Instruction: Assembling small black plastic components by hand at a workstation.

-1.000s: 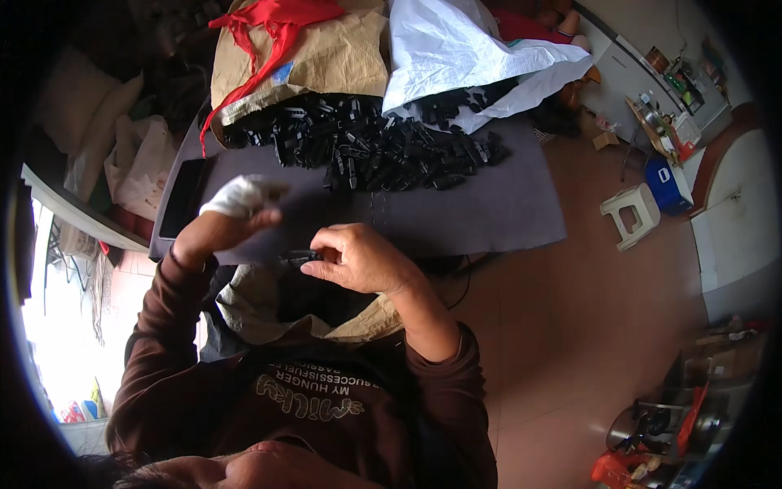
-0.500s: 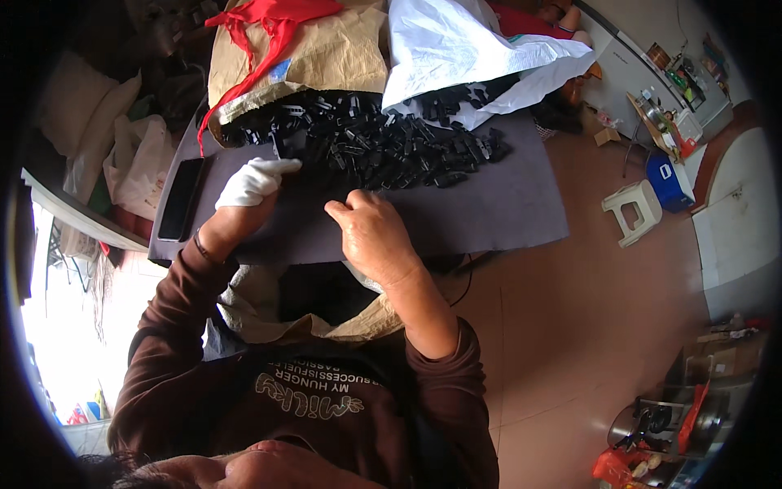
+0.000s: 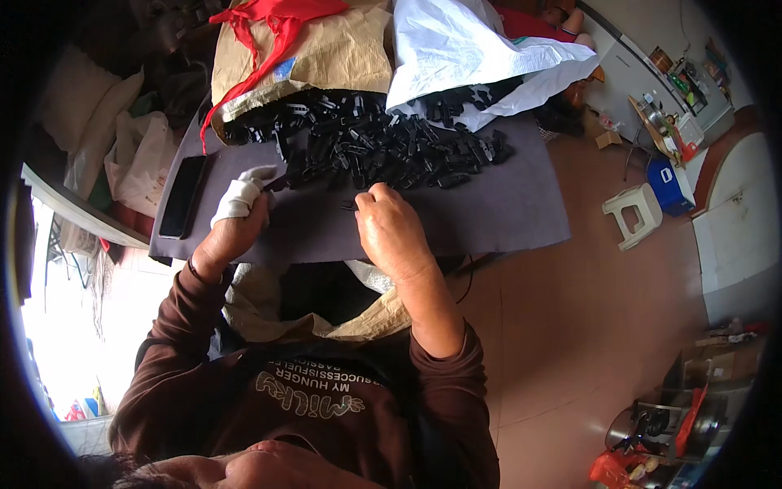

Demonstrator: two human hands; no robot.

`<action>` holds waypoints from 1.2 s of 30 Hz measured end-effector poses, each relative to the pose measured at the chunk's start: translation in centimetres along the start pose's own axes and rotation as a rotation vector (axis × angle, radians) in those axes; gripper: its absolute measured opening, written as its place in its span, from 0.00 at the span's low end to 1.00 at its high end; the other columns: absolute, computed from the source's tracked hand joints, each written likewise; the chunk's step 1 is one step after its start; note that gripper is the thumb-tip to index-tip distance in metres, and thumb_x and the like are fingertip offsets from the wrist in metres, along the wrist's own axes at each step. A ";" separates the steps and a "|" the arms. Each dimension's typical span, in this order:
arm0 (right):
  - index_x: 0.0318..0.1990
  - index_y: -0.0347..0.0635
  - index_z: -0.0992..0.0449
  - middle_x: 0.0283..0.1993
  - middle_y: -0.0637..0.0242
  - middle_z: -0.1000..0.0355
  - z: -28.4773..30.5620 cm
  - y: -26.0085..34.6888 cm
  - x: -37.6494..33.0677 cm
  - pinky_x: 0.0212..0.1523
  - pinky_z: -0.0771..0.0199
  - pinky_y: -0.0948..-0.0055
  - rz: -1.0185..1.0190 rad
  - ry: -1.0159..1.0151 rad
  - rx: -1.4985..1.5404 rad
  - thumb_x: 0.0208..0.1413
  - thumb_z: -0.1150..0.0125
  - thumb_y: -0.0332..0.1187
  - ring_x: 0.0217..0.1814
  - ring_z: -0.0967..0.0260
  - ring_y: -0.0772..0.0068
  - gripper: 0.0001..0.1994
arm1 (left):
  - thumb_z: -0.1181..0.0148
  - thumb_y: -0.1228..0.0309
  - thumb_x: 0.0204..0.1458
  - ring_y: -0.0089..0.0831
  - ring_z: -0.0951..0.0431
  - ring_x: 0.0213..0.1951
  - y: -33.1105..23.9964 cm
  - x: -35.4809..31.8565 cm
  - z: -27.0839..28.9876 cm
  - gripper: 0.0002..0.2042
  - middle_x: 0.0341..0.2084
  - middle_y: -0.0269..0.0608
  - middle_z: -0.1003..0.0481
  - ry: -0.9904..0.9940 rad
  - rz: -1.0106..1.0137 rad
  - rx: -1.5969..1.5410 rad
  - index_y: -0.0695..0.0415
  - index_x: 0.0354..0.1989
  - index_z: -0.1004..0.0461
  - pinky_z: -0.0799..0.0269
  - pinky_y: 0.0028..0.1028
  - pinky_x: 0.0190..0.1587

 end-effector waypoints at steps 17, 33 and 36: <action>0.46 0.35 0.32 0.28 0.72 0.31 -1.4 2.7 0.0 0.27 0.33 0.87 -0.132 -0.180 1.062 0.58 0.41 0.24 0.27 0.36 0.89 0.11 | 0.54 0.82 0.55 0.38 0.27 0.34 -4.7 -2.7 -3.5 0.11 0.32 0.46 0.28 0.138 -0.115 -0.256 0.64 0.47 0.31 0.32 0.26 0.38; 0.32 0.37 0.31 0.24 0.76 0.32 -1.1 3.4 -0.4 0.23 0.34 0.88 -0.197 -0.026 1.144 0.58 0.40 0.27 0.22 0.37 0.91 0.06 | 0.43 0.80 0.51 0.52 0.28 0.36 -4.1 -2.9 -2.9 0.03 0.38 0.55 0.28 0.204 -0.307 -0.147 0.64 0.31 0.31 0.31 0.36 0.37; 0.35 0.37 0.31 0.27 0.75 0.33 -0.7 2.9 -0.3 0.28 0.37 0.84 -0.159 -0.186 1.031 0.59 0.42 0.28 0.24 0.41 0.87 0.05 | 0.40 0.77 0.51 0.52 0.28 0.32 -4.6 -2.9 -2.7 0.07 0.37 0.54 0.28 0.126 -0.380 -0.036 0.64 0.27 0.32 0.30 0.38 0.33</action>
Point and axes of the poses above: each hand's wrist, its own x-axis towards the middle knuckle, its own z-axis out of the back of the hand, y = z × x, the point moved 2 cm from there along x, towards the middle knuckle
